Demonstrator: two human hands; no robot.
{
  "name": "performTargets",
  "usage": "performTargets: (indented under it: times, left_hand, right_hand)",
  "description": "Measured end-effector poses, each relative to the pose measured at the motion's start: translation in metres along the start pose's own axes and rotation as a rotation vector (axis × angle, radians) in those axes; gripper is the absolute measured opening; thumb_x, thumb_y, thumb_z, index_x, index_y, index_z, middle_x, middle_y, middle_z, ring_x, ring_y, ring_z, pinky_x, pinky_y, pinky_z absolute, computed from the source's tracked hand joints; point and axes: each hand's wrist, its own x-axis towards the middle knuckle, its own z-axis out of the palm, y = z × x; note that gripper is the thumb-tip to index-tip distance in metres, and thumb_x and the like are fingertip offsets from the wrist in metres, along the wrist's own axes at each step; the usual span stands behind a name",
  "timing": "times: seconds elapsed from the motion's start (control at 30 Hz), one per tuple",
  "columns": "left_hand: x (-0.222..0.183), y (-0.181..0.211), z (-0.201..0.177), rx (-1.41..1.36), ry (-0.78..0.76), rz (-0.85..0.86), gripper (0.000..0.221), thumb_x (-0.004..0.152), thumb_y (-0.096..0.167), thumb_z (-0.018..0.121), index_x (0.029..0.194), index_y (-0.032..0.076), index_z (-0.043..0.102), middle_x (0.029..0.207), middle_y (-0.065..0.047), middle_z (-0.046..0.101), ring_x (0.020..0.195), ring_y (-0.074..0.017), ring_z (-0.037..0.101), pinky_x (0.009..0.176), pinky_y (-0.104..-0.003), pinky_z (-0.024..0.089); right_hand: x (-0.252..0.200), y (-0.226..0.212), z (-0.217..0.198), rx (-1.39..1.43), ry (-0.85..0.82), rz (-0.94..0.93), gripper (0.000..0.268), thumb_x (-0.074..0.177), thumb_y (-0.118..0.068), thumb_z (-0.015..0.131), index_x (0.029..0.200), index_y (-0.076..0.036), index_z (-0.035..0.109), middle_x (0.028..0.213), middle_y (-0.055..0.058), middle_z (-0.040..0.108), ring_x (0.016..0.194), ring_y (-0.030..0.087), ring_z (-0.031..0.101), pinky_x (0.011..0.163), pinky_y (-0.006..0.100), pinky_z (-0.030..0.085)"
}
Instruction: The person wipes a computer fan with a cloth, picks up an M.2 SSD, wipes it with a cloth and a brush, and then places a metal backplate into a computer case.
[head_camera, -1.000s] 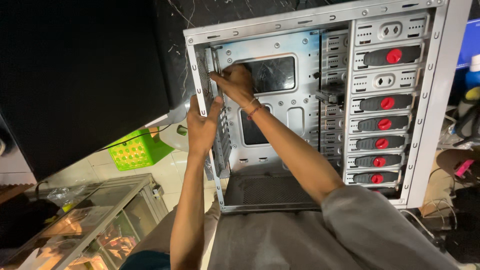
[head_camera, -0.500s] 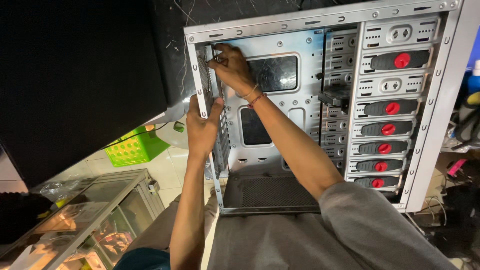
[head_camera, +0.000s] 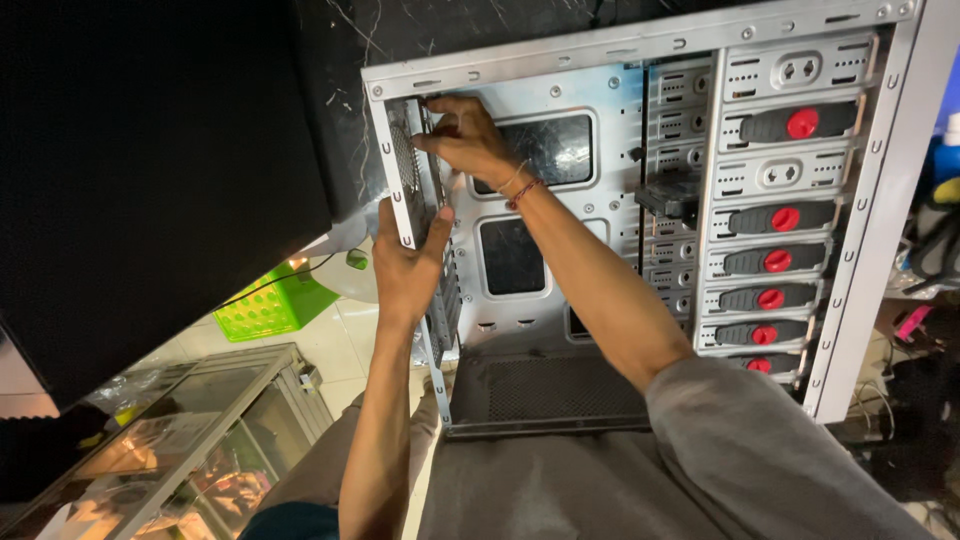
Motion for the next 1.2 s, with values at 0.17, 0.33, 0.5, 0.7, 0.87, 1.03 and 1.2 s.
performTargets:
  times: [0.17, 0.33, 0.5, 0.7, 0.87, 1.03, 1.2]
  left_hand:
    - [0.0, -0.003, 0.0, 0.031, 0.011, -0.006, 0.037, 0.096, 0.041, 0.077, 0.119, 0.015, 0.064, 0.104, -0.002, 0.083, 0.098, -0.0188, 0.075, 0.091, -0.037, 0.057]
    - [0.0, -0.005, 0.001, -0.02, 0.024, -0.001, 0.031, 0.098, 0.036, 0.079, 0.115, 0.014, 0.066, 0.093, -0.006, 0.073, 0.092, -0.0211, 0.069, 0.089, -0.038, 0.054]
    - [0.0, -0.009, 0.003, -0.108, 0.006, 0.016, 0.032, 0.096, 0.031, 0.078, 0.119, 0.012, 0.067, 0.111, -0.003, 0.084, 0.104, -0.0169, 0.075, 0.099, -0.033, 0.056]
    - [0.002, -0.015, 0.003, -0.083, 0.016, 0.05, 0.028, 0.097, 0.032, 0.077, 0.115, 0.013, 0.067, 0.108, -0.003, 0.083, 0.102, -0.0169, 0.074, 0.097, -0.034, 0.056]
    - [0.001, -0.011, 0.003, -0.098, 0.007, 0.057, 0.03, 0.097, 0.031, 0.077, 0.118, 0.012, 0.068, 0.109, -0.003, 0.083, 0.102, -0.0171, 0.075, 0.095, -0.034, 0.057]
    - [0.004, -0.016, 0.004, -0.113, 0.013, 0.058, 0.026, 0.097, 0.03, 0.078, 0.114, 0.013, 0.067, 0.105, -0.002, 0.081, 0.098, -0.0152, 0.073, 0.094, -0.033, 0.056]
    - [0.004, -0.018, 0.005, -0.075, 0.024, 0.037, 0.026, 0.096, 0.032, 0.078, 0.111, 0.014, 0.066, 0.1, -0.001, 0.08, 0.094, -0.0151, 0.071, 0.09, -0.033, 0.055]
  right_hand:
    - [-0.005, 0.006, 0.004, -0.013, 0.043, -0.057, 0.069, 0.086, -0.033, 0.093, 0.146, -0.006, 0.072, 0.152, 0.008, 0.074, 0.088, 0.007, 0.073, 0.082, 0.025, 0.064]
    - [-0.006, 0.019, 0.001, -0.056, 0.019, -0.076, 0.073, 0.094, -0.039, 0.088, 0.156, -0.016, 0.058, 0.091, 0.001, 0.075, 0.084, 0.015, 0.075, 0.069, 0.032, 0.064]
    - [-0.015, 0.019, -0.007, -0.144, 0.015, -0.267, 0.062, 0.095, -0.044, 0.085, 0.15, -0.024, 0.066, 0.087, -0.003, 0.075, 0.084, 0.011, 0.073, 0.082, 0.031, 0.061]
    - [-0.019, 0.004, -0.021, -0.264, 0.012, -0.329, 0.06, 0.093, -0.056, 0.086, 0.141, -0.026, 0.067, 0.087, -0.001, 0.069, 0.075, 0.013, 0.062, 0.069, 0.033, 0.052]
    - [-0.013, -0.001, -0.026, -0.237, 0.009, -0.196, 0.055, 0.093, -0.057, 0.086, 0.133, -0.025, 0.067, 0.076, -0.004, 0.067, 0.072, 0.011, 0.065, 0.074, 0.032, 0.057]
    - [-0.013, 0.003, -0.021, -0.227, 0.043, -0.307, 0.046, 0.095, -0.047, 0.086, 0.13, -0.021, 0.069, 0.095, -0.002, 0.079, 0.081, 0.01, 0.076, 0.084, 0.032, 0.064]
    - [-0.012, 0.011, -0.011, -0.167, 0.082, -0.345, 0.047, 0.097, -0.046, 0.084, 0.134, -0.019, 0.073, 0.089, -0.004, 0.083, 0.079, 0.008, 0.08, 0.082, 0.028, 0.065]
